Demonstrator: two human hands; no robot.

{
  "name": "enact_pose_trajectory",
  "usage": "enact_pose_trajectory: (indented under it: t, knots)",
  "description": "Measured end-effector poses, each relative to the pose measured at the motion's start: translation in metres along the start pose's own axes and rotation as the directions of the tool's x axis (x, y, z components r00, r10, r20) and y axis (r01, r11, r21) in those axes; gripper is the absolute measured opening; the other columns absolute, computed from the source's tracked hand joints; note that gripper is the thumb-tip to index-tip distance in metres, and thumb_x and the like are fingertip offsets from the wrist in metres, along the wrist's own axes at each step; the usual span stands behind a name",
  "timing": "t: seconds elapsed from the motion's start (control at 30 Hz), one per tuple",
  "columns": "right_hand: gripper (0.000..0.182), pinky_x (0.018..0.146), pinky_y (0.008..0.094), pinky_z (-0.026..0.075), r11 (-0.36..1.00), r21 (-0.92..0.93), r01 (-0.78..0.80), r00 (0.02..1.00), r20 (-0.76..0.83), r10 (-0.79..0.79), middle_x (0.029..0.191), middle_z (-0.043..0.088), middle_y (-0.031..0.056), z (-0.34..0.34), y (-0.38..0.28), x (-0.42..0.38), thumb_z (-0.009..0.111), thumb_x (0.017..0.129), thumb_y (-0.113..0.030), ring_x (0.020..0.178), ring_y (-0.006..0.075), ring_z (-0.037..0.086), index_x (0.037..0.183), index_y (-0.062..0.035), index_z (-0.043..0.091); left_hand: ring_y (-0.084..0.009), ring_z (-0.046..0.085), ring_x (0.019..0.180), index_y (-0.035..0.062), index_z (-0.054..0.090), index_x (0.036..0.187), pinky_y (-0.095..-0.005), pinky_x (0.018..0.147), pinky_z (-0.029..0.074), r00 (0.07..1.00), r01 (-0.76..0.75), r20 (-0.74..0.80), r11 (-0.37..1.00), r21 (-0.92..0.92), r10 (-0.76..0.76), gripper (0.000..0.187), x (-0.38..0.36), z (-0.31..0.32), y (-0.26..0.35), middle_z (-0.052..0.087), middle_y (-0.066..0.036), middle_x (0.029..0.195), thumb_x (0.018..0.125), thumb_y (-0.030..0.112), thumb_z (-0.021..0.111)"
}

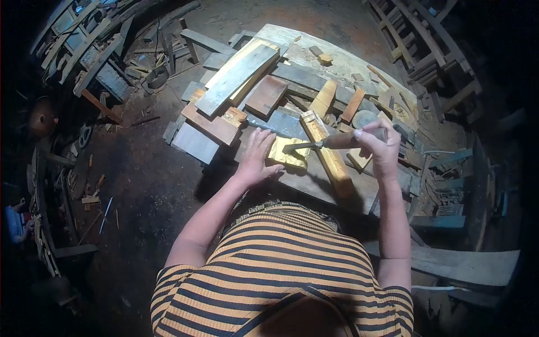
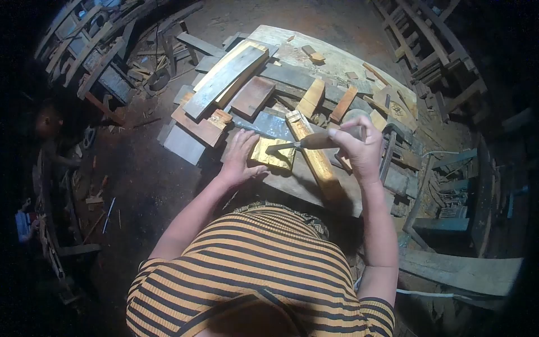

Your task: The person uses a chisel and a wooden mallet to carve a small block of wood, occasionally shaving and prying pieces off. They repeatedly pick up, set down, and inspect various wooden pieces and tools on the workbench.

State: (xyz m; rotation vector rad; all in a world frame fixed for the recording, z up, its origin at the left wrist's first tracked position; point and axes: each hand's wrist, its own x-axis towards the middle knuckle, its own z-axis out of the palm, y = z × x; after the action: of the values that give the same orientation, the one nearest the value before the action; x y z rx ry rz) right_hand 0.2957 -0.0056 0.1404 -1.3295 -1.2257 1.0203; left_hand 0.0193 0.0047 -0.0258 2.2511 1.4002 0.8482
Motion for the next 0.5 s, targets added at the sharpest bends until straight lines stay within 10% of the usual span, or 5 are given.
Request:
enact_pose_trajectory:
  t: [0.5]
  knots:
    - [0.021, 0.047, 0.0185, 0.042, 0.998, -0.023, 0.061, 0.998, 0.019, -0.061, 0.070, 0.061, 0.0037, -0.004, 0.003, -0.018, 0.075, 0.071, -0.008, 0.054, 0.0057, 0.054, 0.082, -0.0023, 0.058, -0.0364, 0.023, 0.137, 0.0056, 0.037, 0.137, -0.0446, 0.112, 0.023, 0.999, 0.026, 0.024, 0.997, -0.070, -0.025, 0.086, 0.000, 0.000, -0.004, 0.033, -0.017, 0.142, 0.067, 0.033, 0.078]
